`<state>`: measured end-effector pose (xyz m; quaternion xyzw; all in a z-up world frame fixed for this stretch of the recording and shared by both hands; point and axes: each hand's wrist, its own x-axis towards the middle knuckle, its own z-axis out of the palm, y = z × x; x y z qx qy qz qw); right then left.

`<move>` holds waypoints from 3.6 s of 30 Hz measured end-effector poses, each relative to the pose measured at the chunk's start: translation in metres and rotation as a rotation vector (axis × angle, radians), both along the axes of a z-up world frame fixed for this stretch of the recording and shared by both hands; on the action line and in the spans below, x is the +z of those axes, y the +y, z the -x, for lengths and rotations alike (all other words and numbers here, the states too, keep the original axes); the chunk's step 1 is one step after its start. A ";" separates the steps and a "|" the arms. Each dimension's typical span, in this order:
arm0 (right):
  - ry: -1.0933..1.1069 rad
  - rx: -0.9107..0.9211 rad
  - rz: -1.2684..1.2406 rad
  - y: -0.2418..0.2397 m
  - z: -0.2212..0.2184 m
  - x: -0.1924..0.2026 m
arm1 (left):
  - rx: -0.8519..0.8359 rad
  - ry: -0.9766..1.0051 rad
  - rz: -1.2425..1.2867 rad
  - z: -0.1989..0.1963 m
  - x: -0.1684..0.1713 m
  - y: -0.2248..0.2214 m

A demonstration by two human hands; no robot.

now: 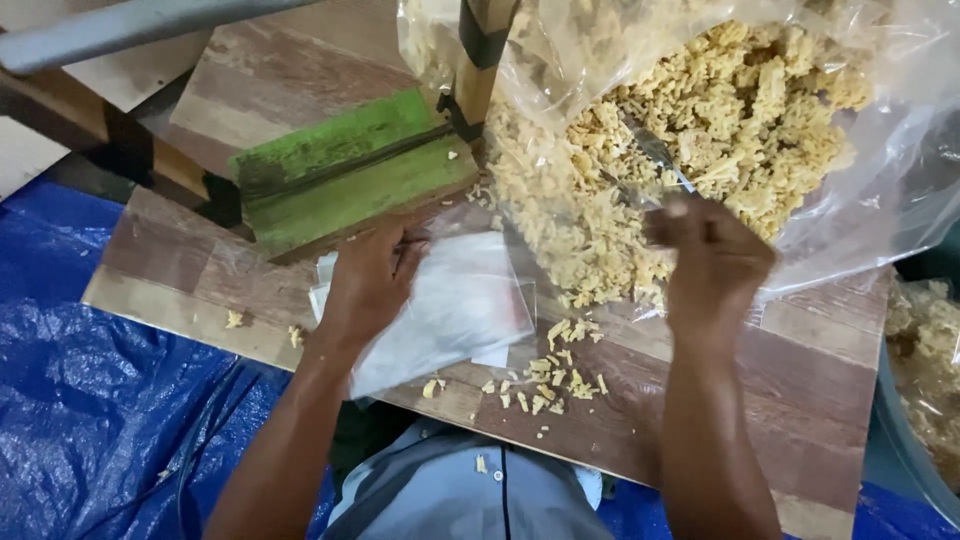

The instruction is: The person puts food into clear plastic bags by hand and using tongs, then seals the bags using a heat sealer.

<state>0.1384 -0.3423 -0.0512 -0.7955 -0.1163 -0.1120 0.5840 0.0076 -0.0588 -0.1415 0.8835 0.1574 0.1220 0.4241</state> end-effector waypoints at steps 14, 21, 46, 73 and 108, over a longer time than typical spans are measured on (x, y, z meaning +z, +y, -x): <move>-0.736 -0.175 -0.125 -0.040 0.038 0.003 | 0.011 -0.130 -0.225 0.025 0.085 -0.060; -0.182 0.100 -0.363 0.037 0.107 0.006 | -0.178 -0.270 0.205 0.045 0.098 -0.117; 0.115 0.380 0.081 0.022 0.087 0.032 | -0.111 -0.168 0.107 0.040 0.086 -0.092; 0.117 0.310 1.223 -0.040 -0.103 -0.014 | -0.259 -0.308 -0.162 0.025 0.096 -0.063; 0.209 0.172 0.868 -0.071 -0.118 0.019 | -0.321 -0.476 -0.045 0.007 0.121 -0.071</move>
